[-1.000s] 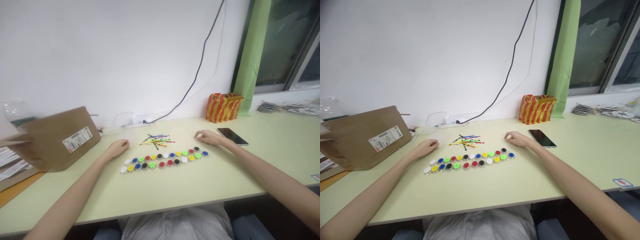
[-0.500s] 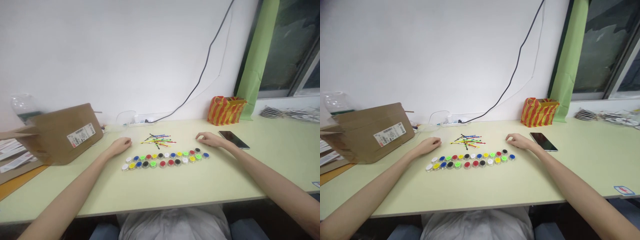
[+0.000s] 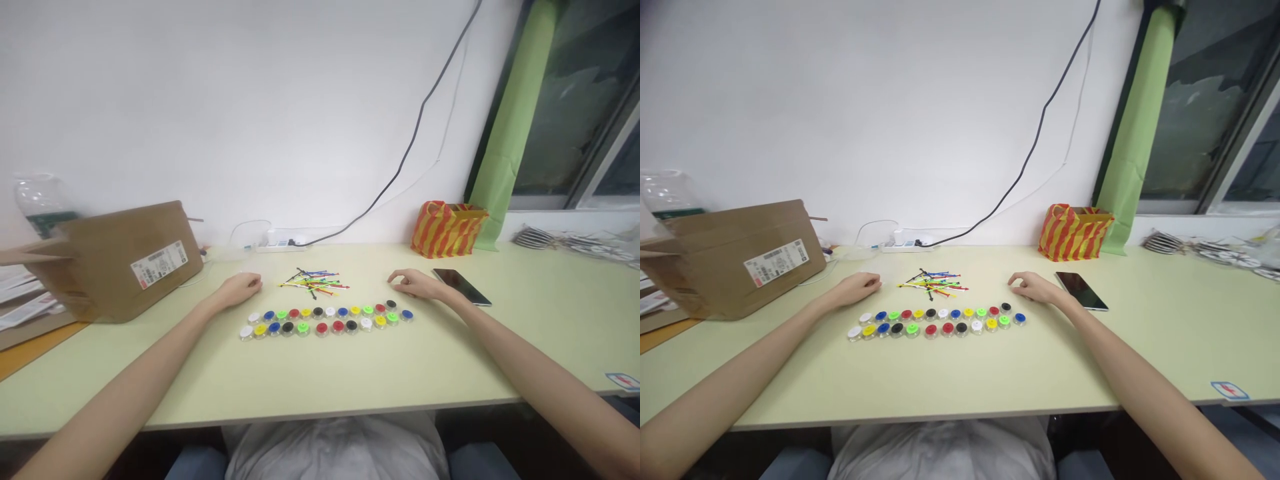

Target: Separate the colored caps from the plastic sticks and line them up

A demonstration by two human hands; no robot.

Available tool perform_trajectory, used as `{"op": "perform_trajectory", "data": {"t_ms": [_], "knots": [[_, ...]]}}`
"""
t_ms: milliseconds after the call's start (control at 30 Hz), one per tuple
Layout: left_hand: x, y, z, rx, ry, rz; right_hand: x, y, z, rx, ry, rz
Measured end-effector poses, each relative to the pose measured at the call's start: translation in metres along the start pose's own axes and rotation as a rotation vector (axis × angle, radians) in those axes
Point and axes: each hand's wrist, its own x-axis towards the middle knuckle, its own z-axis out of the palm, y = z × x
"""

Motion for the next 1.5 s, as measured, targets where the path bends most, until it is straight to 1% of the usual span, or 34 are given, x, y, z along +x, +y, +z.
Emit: {"op": "perform_trajectory", "data": {"t_ms": [200,433,667,1033,1367,1500], "knots": [[-0.002,0.002,0.0,-0.012,0.002,0.005,-0.004,-0.004,0.0,0.01,-0.003,0.009],[-0.005,0.005,-0.001,-0.008,-0.004,0.003,-0.002,-0.001,0.001,0.021,-0.017,0.01],[-0.006,0.009,-0.004,-0.007,-0.015,-0.001,-0.003,-0.003,0.001,0.027,-0.015,0.02],[-0.005,0.008,-0.001,-0.005,-0.031,-0.01,0.001,0.006,0.0,0.03,-0.014,0.006],[-0.004,0.008,-0.001,-0.039,-0.059,0.016,-0.003,-0.001,-0.002,0.041,-0.018,0.033],[-0.003,0.007,-0.002,-0.054,-0.058,0.013,-0.005,-0.003,-0.002,0.05,0.005,0.031]]}}
